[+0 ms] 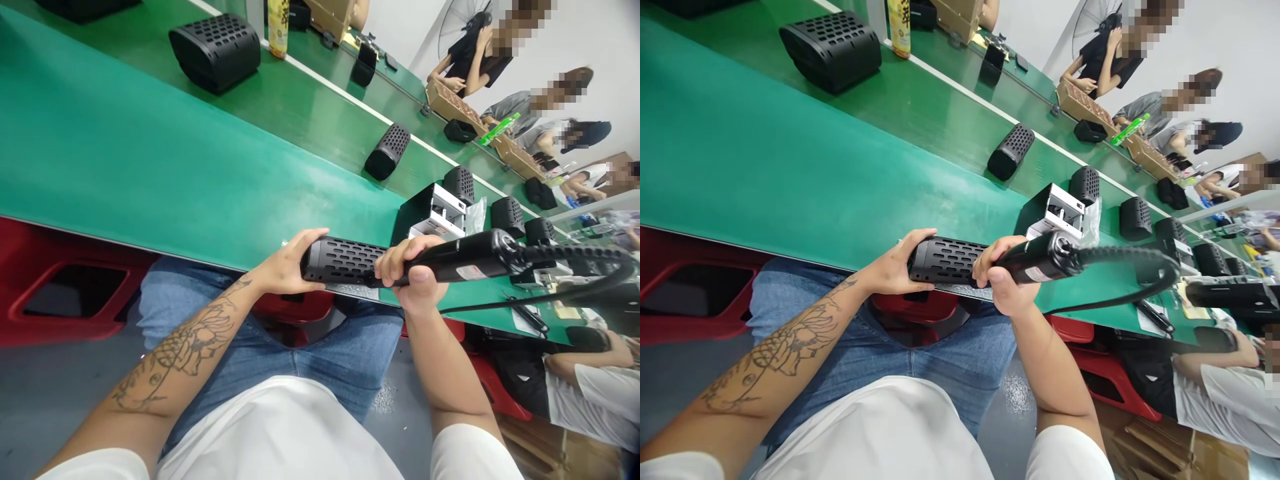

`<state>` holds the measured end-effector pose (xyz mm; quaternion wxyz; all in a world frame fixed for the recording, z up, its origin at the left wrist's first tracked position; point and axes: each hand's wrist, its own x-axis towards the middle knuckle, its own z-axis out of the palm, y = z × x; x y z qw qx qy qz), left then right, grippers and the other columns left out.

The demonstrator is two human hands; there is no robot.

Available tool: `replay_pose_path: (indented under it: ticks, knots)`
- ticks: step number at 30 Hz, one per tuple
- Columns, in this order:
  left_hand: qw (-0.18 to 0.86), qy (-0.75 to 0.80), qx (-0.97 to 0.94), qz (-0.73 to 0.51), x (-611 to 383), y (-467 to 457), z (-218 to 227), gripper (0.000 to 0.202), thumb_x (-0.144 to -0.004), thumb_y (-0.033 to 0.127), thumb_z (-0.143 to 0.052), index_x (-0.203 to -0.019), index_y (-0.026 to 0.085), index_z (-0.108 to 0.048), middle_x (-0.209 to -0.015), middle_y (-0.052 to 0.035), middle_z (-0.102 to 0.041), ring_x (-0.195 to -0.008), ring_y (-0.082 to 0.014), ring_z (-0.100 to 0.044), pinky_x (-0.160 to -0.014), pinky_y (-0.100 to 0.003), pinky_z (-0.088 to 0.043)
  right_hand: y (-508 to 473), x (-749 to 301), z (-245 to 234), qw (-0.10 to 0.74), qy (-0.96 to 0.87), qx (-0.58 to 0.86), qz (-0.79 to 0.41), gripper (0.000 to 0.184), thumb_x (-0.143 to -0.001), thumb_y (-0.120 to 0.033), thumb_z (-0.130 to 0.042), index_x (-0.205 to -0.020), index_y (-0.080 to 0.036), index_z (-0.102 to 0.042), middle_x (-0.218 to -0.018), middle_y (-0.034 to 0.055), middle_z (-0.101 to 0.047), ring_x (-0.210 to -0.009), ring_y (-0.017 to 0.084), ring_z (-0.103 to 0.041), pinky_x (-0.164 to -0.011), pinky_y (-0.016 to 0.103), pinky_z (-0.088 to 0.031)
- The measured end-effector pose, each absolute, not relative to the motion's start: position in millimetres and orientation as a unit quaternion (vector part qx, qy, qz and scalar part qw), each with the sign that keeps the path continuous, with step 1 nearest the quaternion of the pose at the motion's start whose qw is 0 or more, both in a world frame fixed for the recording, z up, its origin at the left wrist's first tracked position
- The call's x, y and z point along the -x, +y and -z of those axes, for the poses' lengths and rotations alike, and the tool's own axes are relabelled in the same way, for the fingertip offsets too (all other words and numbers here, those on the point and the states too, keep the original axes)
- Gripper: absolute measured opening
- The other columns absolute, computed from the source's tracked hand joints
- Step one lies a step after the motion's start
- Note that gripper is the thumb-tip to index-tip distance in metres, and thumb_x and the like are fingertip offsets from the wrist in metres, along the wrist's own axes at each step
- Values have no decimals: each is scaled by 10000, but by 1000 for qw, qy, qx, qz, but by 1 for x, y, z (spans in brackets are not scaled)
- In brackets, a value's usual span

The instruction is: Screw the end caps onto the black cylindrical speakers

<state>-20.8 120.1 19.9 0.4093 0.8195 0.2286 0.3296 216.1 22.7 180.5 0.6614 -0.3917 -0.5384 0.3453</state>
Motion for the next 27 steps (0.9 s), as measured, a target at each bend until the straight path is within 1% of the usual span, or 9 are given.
replay_pose_path:
  ticks: [5,9,12,16,19,21,23,25,27]
  knots:
    - [412,229,-820,-324,20,120,-23,1225,-843,515,-1025,-1851,296,-364,-1787,-199,-535,-1638,-453,-613,-1397,-624,-527,21,-216,-177,645,-573,353,-362,470,-884,-601,-983,-847,-292,-631,-524,-104,-595,-350,118,-497,-419,284,-513]
    - [418,241,-817,-316,20,119,-26,1238,-835,514,-1028,-1857,303,-361,-1788,-194,-531,-1637,-454,-611,-1398,-632,-523,25,-219,-176,628,-573,367,-377,530,-858,-667,-984,-839,-295,-608,-507,-114,-567,-347,112,-468,-416,282,-496]
    - [417,242,-818,-315,21,119,-26,1256,-829,505,-1038,-1862,312,-351,-1794,-191,-524,-1641,-452,-606,-1403,-632,-518,26,-221,-175,619,-579,359,-391,542,-849,-669,-994,-830,-295,-602,-505,-119,-561,-354,110,-465,-432,289,-501]
    - [406,241,-823,-315,23,119,-23,1258,-840,520,-1035,-1859,310,-327,-1780,-195,-533,-1627,-447,-621,-1382,-624,-545,16,-222,-172,592,-581,385,-405,465,-857,-590,-1017,-854,-291,-660,-580,-79,-653,-441,144,-569,-521,346,-584]
    - [386,237,-830,-325,22,117,-21,1190,-876,518,-1009,-1833,288,-341,-1768,-205,-537,-1622,-439,-633,-1389,-611,-543,12,-231,-178,593,-578,394,-400,503,-836,-658,-1027,-880,-283,-695,-592,-65,-672,-473,161,-609,-554,374,-620]
    - [367,241,-834,-336,21,116,-19,1160,-886,509,-1004,-1817,284,-351,-1757,-209,-545,-1603,-438,-654,-1374,-608,-562,15,-249,-188,646,-555,400,-339,516,-863,-712,-989,-912,-283,-707,-563,-87,-627,-431,149,-568,-513,357,-595]
    - [345,238,-838,-349,19,115,-17,1169,-879,497,-1016,-1813,286,-345,-1741,-214,-557,-1596,-446,-662,-1357,-617,-581,26,-280,-197,714,-512,425,-217,448,-921,-666,-954,-973,-284,-727,-565,-104,-599,-417,140,-545,-493,332,-567]
    - [325,227,-844,-361,16,114,-14,1186,-871,484,-1029,-1811,283,-333,-1723,-222,-570,-1611,-459,-650,-1357,-636,-580,42,-318,-202,752,-466,460,-73,385,-937,-585,-957,-1026,-279,-741,-593,-105,-599,-450,144,-566,-511,322,-564]
    - [315,221,-849,-363,15,114,-12,1195,-871,479,-1036,-1810,278,-324,-1719,-228,-571,-1631,-464,-633,-1366,-649,-572,58,-354,-196,742,-454,493,6,405,-964,-607,-914,-896,-284,-680,-586,-92,-578,-447,155,-564,-486,331,-541]
